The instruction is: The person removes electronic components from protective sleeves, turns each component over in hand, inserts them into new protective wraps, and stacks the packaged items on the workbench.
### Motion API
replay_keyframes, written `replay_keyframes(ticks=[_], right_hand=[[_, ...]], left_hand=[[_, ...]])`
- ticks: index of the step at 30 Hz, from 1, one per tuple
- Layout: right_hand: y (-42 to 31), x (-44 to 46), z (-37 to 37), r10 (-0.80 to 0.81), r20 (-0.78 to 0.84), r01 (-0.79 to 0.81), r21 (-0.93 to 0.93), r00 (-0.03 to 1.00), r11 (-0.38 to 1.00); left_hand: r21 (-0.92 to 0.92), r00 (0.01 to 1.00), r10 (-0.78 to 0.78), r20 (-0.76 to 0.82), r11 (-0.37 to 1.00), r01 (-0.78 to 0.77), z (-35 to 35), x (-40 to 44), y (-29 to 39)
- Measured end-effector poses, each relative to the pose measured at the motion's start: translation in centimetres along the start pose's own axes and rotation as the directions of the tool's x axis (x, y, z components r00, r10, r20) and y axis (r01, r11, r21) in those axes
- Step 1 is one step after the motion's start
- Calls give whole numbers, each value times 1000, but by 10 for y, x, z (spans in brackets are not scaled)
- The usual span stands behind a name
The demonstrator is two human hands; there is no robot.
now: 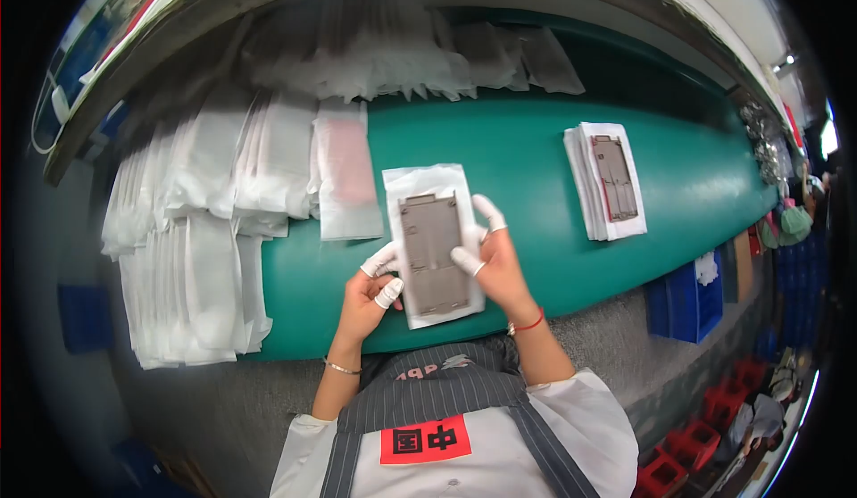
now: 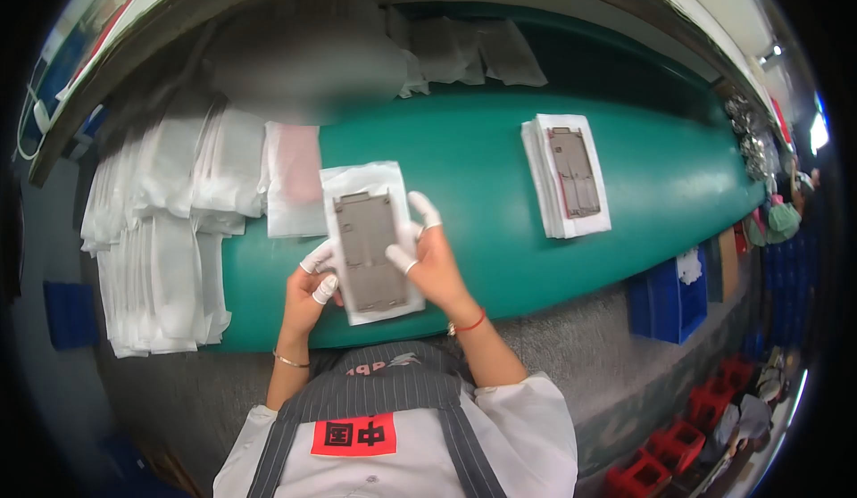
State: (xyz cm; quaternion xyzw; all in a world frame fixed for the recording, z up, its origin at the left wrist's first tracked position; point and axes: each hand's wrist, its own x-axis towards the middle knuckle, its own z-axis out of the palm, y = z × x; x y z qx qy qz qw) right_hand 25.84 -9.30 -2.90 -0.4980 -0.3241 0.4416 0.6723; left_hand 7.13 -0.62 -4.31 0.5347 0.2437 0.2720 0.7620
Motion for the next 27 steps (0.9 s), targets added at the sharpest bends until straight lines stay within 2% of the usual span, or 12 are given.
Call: replay_keyframes(ticks=[1, 5, 7, 10, 13, 15, 17, 19, 20, 21, 23, 27], right_hand=[[-14, 4, -17, 25, -55, -27, -37, 998, 999], [-61, 17, -121, -165, -209, 68, -407, 964, 911], [-91, 20, -165, -115, -315, -42, -452, 942, 891], [-111, 30, -219, -110, -372, -99, -499, 922, 861], [-124, 37, -239, -62, -410, -183, -532, 910, 826], [-129, 39, -247, 7, -386, -267, -625, 923, 733], [-126, 41, -250, -68, -398, -244, -679, 915, 693], [-124, 41, -250, -214, -432, -383, -893, 876, 234], [-118, 40, -250, -341, -367, -346, -930, 865, 125], [-115, 40, -249, -341, -368, -347, -930, 865, 125], [-110, 44, -241, -388, -383, -430, -902, 838, -40], [-110, 51, -226, -404, -375, -456, -881, 834, -123]], left_hand=[[-2, 997, -35, 67, 999, 35, 4, 1, 6], [69, 996, 76, 45, 994, -79, 6, 3, -6], [99, 995, 89, 35, 991, -92, 4, 2, -11], [86, 996, 82, 30, 993, -84, 4, 1, -18], [88, 997, 77, 21, 993, -78, 7, 1, -17], [96, 997, 78, 13, 992, -79, 7, 0, -17], [79, 997, 73, 14, 994, -74, 6, 0, -17], [73, 998, 68, 9, 995, -68, 5, -1, -17], [64, 998, 62, 7, 996, -63, 5, -1, -17], [64, 998, 61, 8, 996, -62, 4, -1, -17], [73, 997, 73, 6, 995, -73, 4, -1, -18], [67, 998, 70, 3, 995, -70, 1, -4, -16]])
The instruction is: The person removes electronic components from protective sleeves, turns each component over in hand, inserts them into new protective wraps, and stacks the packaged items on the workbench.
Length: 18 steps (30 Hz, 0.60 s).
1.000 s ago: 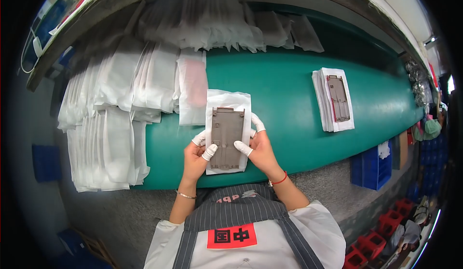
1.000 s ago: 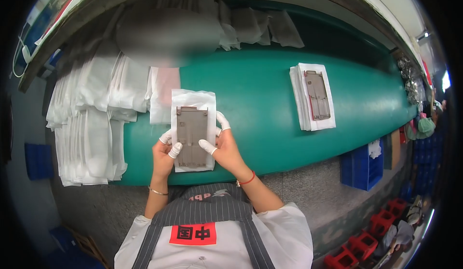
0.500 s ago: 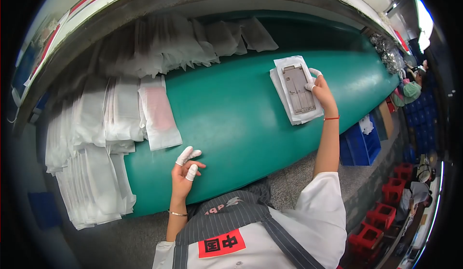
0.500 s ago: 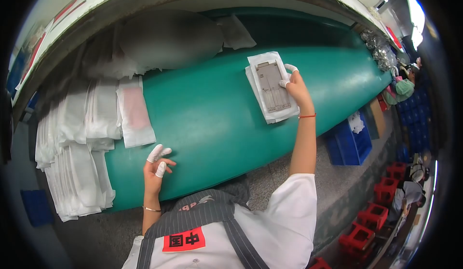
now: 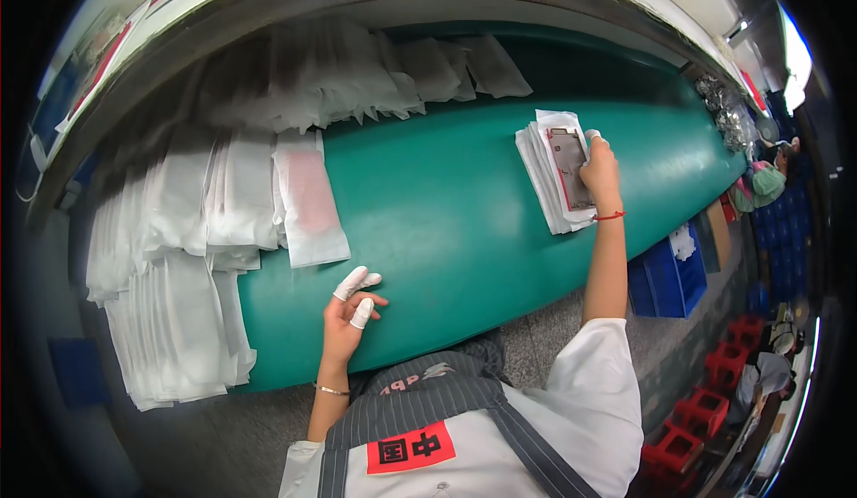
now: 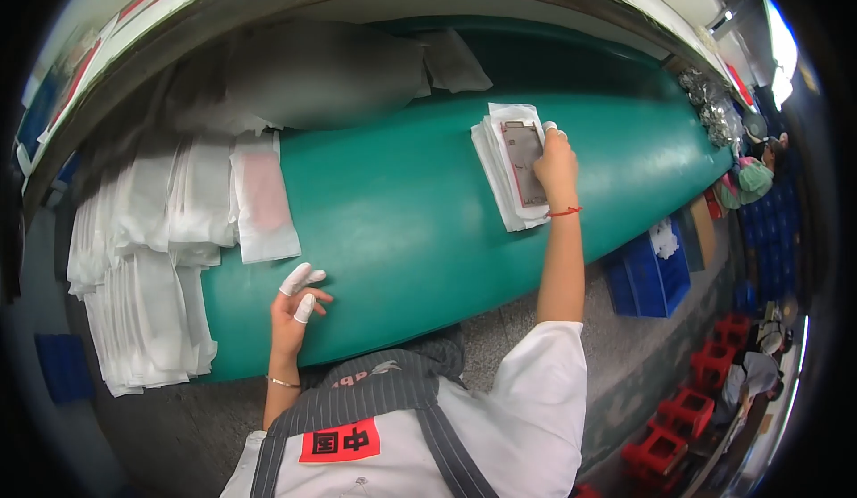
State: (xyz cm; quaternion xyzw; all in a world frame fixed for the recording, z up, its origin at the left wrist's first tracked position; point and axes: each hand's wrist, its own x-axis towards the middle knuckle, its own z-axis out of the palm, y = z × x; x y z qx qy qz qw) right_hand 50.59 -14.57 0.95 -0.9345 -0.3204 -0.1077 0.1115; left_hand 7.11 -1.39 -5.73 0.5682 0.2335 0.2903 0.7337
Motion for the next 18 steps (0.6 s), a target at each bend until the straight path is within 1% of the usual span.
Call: replay_keyframes(ticks=[1, 3, 4, 5, 6, 7, 8, 9, 10, 11, 12, 13, 14, 15, 16, 18], right_hand=[[-6, -1, -2, -8, 2, 8, 3, 1000, 1000], [-18, -7, -5, 5, -94, -15, -102, 996, 995], [-28, -10, -7, -118, -214, 66, -236, 970, 970], [-41, -12, -8, -158, -235, 112, -196, 959, 974], [-60, -16, -6, -198, -257, 162, -155, 946, 975], [-109, -36, 2, -415, -387, 506, 170, 823, 846], [-144, -49, 1, -483, -374, 599, 317, 791, 735], [-176, -67, 4, -542, -306, 621, 433, 783, 653], [-204, -81, 11, -637, -250, 652, 534, 729, 537], [-232, -98, 15, -717, -220, 679, 582, 662, 448], [-255, -115, 18, -754, -222, 696, 602, 618, 393], [-274, -128, 25, -773, -211, 695, 618, 598, 368], [-287, -135, 32, -794, -225, 732, 581, 565, 357], [-296, -139, 38, -813, -236, 766, 542, 533, 345], [-302, -141, 47, -804, -296, 794, 517, 516, 320], [-301, -140, 61, -798, -313, 779, 558, 515, 284]], left_hand=[[-10, 1000, -1, -9, 1000, 1, -2, -1, -1], [-19, 1000, -1, -19, 1000, 0, -4, -3, -3], [-24, 998, 7, -69, 1000, -9, -5, -4, -3], [-28, 993, 15, -119, 999, -19, -5, -4, -4], [-28, 973, 32, -227, 999, -40, -5, -4, -6], [-16, 936, 51, -348, 998, -61, -8, -7, -6], [-52, 903, 43, -427, 996, -72, -8, -6, -2], [-82, 876, 53, -479, 991, -105, -9, -4, -2], [-109, 846, 64, -529, 984, -143, -12, -3, -1], [-114, 832, 41, -554, 986, -124, -15, -4, 3], [-105, 824, 48, -564, 986, -129, -16, -3, 7], [-164, 810, 13, -586, 977, -134, -17, -1, 12], [-225, 797, -24, -604, 964, -141, -18, -1, 14], [-265, 826, -56, -560, 957, -115, -23, -4, 16], [-337, 848, -84, -523, 935, -115, -26, -5, 17], [-444, 900, -117, -421, 891, -93, -32, -5, 16]])
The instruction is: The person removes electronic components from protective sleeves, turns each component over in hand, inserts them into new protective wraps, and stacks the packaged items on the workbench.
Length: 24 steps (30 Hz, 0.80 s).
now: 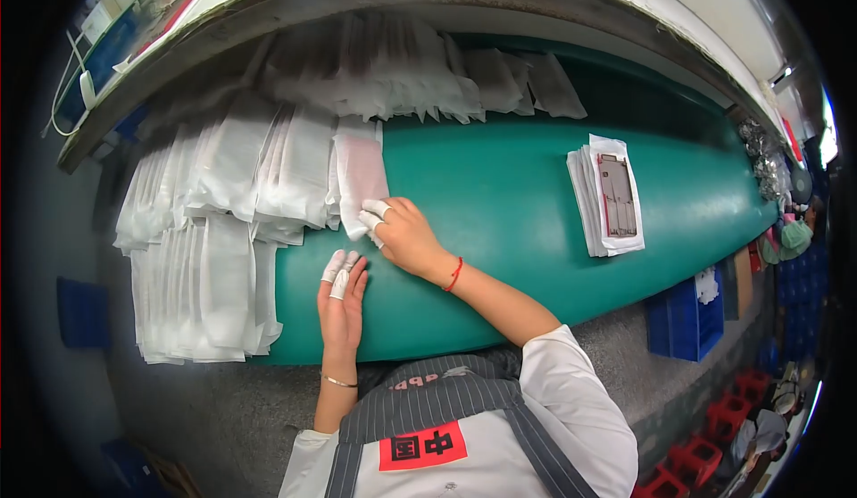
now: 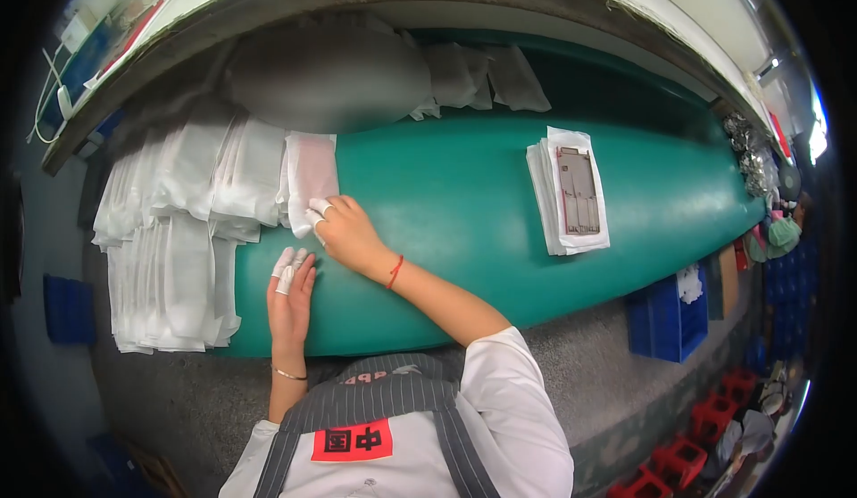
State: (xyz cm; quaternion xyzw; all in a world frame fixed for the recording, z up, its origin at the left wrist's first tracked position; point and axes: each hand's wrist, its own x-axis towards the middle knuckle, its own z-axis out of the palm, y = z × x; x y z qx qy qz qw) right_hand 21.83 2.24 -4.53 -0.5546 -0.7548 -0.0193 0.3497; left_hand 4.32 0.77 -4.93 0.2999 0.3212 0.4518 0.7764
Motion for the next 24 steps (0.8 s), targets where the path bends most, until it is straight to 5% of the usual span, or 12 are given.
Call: replay_keyframes(ticks=[3, 5, 6, 8, 9, 11, 12, 14, 15, 18, 20, 24], right_hand=[[-16, -1, -26, 49, -115, -34, 131, 992, 991], [-31, -14, -40, -42, -77, 56, 186, 996, 981], [-39, -24, -43, -126, -77, 140, 224, 989, 964], [-58, -40, -57, -189, 52, 166, 286, 981, 944], [-63, -50, -56, -166, 45, 146, 293, 985, 945], [-62, -64, -66, -76, 104, 30, 389, 992, 921], [-60, -79, -67, 61, 138, -112, 400, 989, 910], [-60, -99, -50, 396, 22, -300, 692, 918, 656], [-62, -108, -34, 545, 172, -376, 881, 820, 288], [-67, -96, -31, 487, 469, -285, 868, 736, -406], [-68, -82, -38, 357, 508, -248, 783, 784, -570], [-60, -77, -39, 362, 568, -268, 740, 739, -616]], left_hand=[[-208, 942, -264, 207, 929, 306, 7, 12, 4], [-503, 843, -351, 407, 684, 528, 11, 25, 2], [-543, 871, -380, 311, 681, 491, 17, 27, 2], [-330, 831, -399, 387, 782, 529, 48, 23, 11], [-378, 821, -427, 379, 738, 559, 48, 22, 6], [-237, 882, -363, 301, 868, 437, 48, 16, -2], [-118, 968, -151, 199, 977, 176, 53, 13, -7], [21, 966, 62, 252, 997, -69, 60, 8, 1], [58, 949, 131, 286, 986, -154, 61, 6, 5], [107, 891, 324, 319, 922, -373, 73, -2, 11], [131, 887, 340, 313, 910, -394, 71, -1, 17], [175, 835, 499, 233, 823, -541, 81, -5, 37]])
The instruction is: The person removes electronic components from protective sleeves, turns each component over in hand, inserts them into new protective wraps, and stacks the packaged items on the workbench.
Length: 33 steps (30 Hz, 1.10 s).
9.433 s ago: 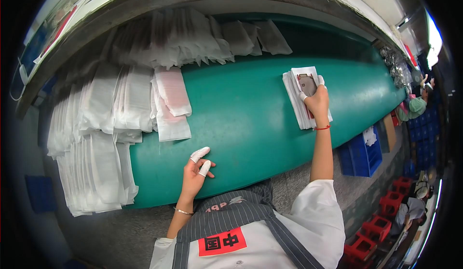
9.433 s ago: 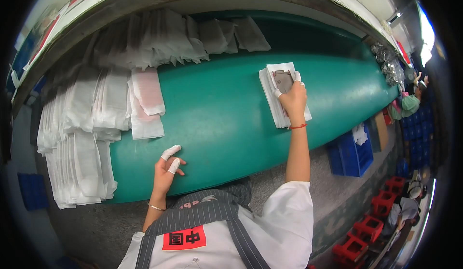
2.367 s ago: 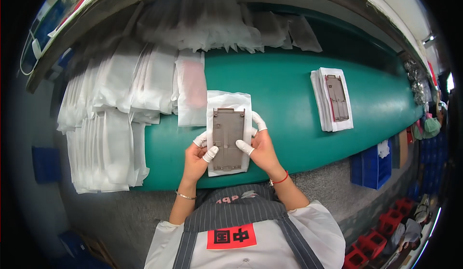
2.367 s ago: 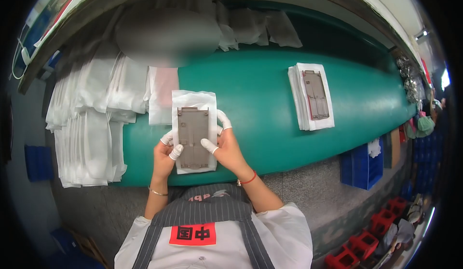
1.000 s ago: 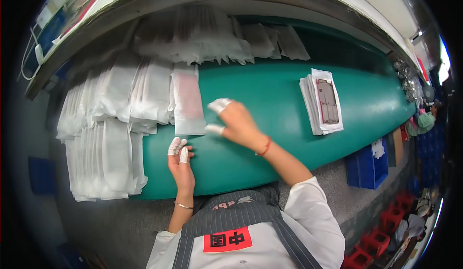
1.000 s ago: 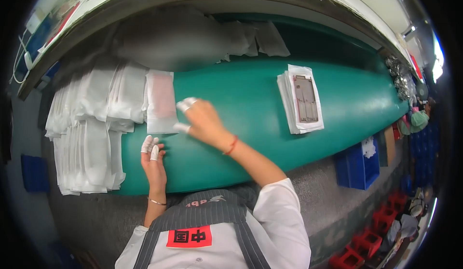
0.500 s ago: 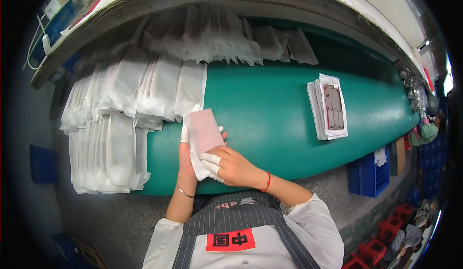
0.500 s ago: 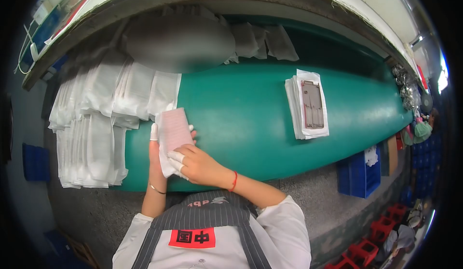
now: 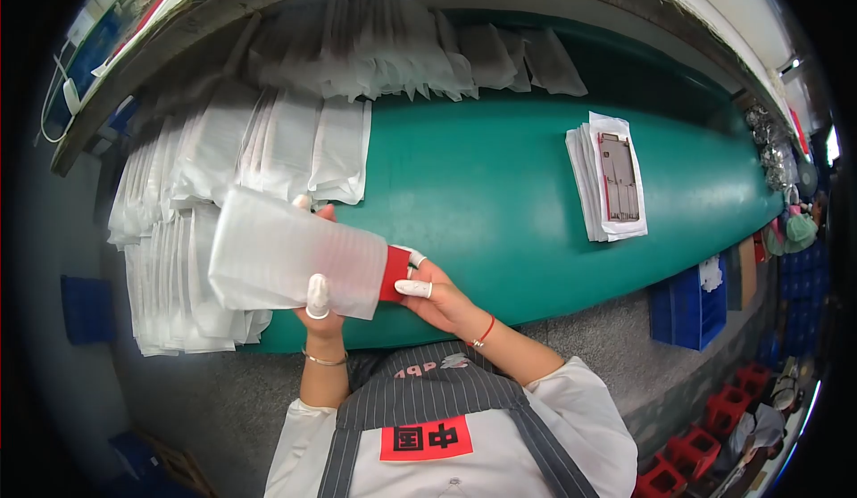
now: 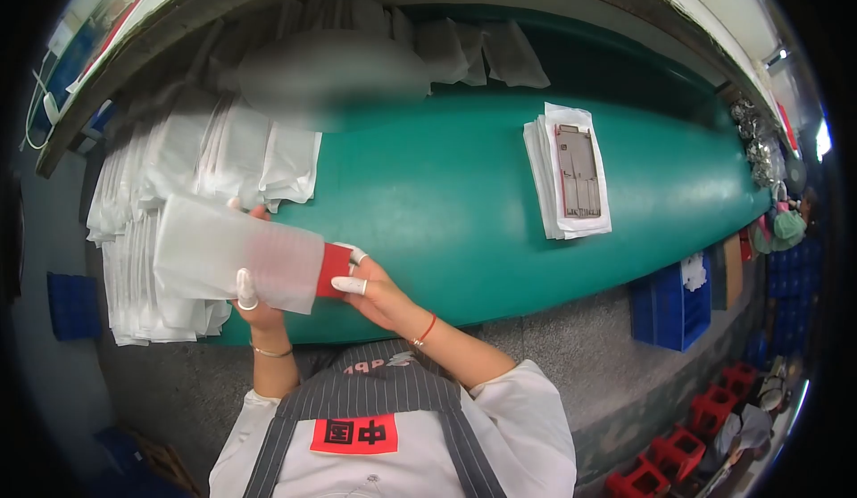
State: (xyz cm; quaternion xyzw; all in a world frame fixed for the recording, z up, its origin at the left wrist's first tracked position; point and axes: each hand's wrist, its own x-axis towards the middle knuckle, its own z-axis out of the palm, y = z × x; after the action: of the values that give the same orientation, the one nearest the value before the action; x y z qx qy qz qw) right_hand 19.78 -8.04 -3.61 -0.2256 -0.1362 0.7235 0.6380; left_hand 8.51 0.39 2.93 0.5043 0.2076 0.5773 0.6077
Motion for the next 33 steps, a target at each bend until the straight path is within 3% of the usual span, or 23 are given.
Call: replay_keyframes(ticks=[4, 5, 6, 7, 8, 9, 10, 11, 13, 14, 16, 17, 18, 19, 22, 25, 28, 33], right_hand=[[-36, -6, -27, -141, -173, 123, -110, 975, 986], [-54, -5, -26, -243, -146, 227, -120, 959, 966], [-68, -2, -29, -388, -170, 356, -192, 906, 915], [-84, -1, -36, -473, -158, 426, -258, 867, 867], [-101, 0, -38, -557, -152, 499, -300, 816, 813], [-116, 2, -39, -615, -189, 543, -323, 766, 775], [-129, 5, -37, -655, -240, 573, -334, 716, 748], [-138, 8, -37, -674, -250, 587, -345, 695, 733], [-147, 18, -36, -697, -261, 608, -350, 668, 713], [-146, 25, -38, -658, -264, 578, -324, 705, 749], [-137, 42, -36, -599, -256, 546, -252, 759, 799], [-131, 51, -32, -574, -274, 520, -249, 772, 817], [-123, 61, -36, -557, -279, 495, -264, 782, 828], [-114, 72, -41, -540, -284, 471, -279, 792, 837], [-93, 94, -46, -572, -306, 453, -381, 761, 806], [-81, 99, -57, -562, -310, 480, -304, 767, 823], [-73, 92, -66, -380, -299, 351, -147, 875, 925], [-72, 86, -59, -329, -290, 242, -298, 898, 923]], left_hand=[[231, 984, 164, -73, 962, -143, -14, 8, 13], [306, 974, 214, -75, 934, -182, -16, 9, 15], [358, 967, 255, -23, 905, -230, -21, 8, 13], [618, 938, 297, 180, 708, -343, -34, 8, 7], [779, 887, 263, 380, 426, -460, -47, 8, -2], [754, 794, 198, 574, 249, -608, -52, 8, -14], [729, 760, 28, 649, 261, -632, -33, 10, -9], [719, 666, -301, 683, 118, -685, -34, 11, -27], [736, 594, -451, 666, 269, -621, -35, 4, -54], [737, 567, -474, 674, 369, -567, -37, 5, -62], [693, 654, -327, 682, 573, -437, -35, 15, -70], [574, 748, -158, 644, 746, -336, -33, 19, -79], [501, 846, -240, 476, 864, -38, -28, 22, -90], [343, 882, -357, 309, 906, 247, -21, 24, -97], [69, 759, -615, 212, 785, 616, -2, 34, -102], [119, 842, -502, 197, 865, 488, -11, 37, -119], [96, 843, -515, 155, 857, 506, -17, 39, -120], [59, 863, -496, 95, 868, 493, -26, 41, -121]])
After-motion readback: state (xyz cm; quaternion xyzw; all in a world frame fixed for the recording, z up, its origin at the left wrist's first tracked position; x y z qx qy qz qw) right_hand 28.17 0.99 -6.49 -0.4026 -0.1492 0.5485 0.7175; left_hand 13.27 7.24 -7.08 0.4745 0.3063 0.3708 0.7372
